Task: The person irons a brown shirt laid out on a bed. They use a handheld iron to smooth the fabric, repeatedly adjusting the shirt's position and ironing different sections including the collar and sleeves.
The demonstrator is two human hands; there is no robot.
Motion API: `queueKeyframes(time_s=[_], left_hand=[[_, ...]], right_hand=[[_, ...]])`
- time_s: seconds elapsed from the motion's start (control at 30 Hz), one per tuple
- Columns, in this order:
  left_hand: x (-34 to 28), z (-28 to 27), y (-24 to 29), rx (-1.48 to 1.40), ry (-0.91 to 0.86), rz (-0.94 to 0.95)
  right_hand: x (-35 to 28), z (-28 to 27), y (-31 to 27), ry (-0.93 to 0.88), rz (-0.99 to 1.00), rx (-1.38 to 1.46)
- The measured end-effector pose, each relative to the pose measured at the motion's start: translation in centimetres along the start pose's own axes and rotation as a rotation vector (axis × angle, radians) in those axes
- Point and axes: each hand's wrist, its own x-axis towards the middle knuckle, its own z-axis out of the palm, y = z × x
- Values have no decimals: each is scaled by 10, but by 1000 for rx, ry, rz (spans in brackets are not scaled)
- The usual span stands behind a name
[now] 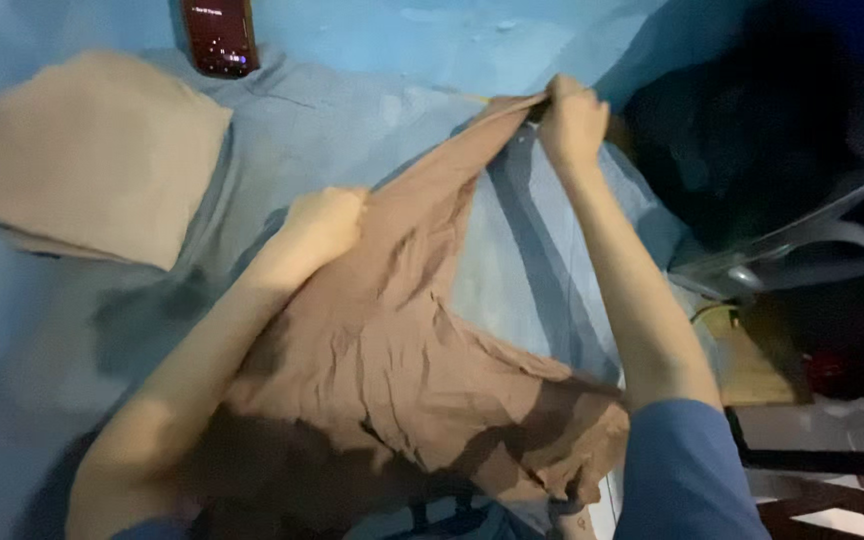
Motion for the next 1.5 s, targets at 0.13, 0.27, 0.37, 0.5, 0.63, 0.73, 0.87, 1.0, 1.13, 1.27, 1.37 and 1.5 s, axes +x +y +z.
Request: queueKeyframes(time_s=[0.13, 0.27, 0.37, 0.5, 0.63, 0.73, 0.87, 1.0, 1.13, 1.27, 1.37, 1.5], left_hand=[[-3, 7, 6, -606, -38, 345], [-25, 19, 26, -863, -77, 461], [-44, 14, 34, -995, -158, 478], [-55, -13, 33, -1078, -140, 374], [-40, -33, 16, -916, 134, 260], [-24, -25, -6, -599, 219, 111], [-11, -6, -31, -191, 279, 86], [-8, 7, -41, -27, 226, 35], [-12, 11, -32, 50, 199, -34], [-17, 3, -18, 132, 237, 43], [-20, 8, -6, -73, 228, 264], [-9, 24, -11, 95, 129, 225]], right_hand=[[27, -84, 5, 278, 101, 424], [0, -198, 6, 436, -162, 113], [-31, -248, -7, 609, -362, -293], [-42, -245, 3, 418, -372, -314], [26, -153, 44, 206, -319, -265], [80, -49, 48, -16, -250, -282], [73, 53, -3, -42, -436, -318], [24, 101, -55, -489, -125, 54], [-1, 107, -47, -553, -22, 224], [-1, 110, -42, -519, 6, 209], [-1, 114, -40, -498, -16, 187], [4, 113, -26, -490, -33, 196]])
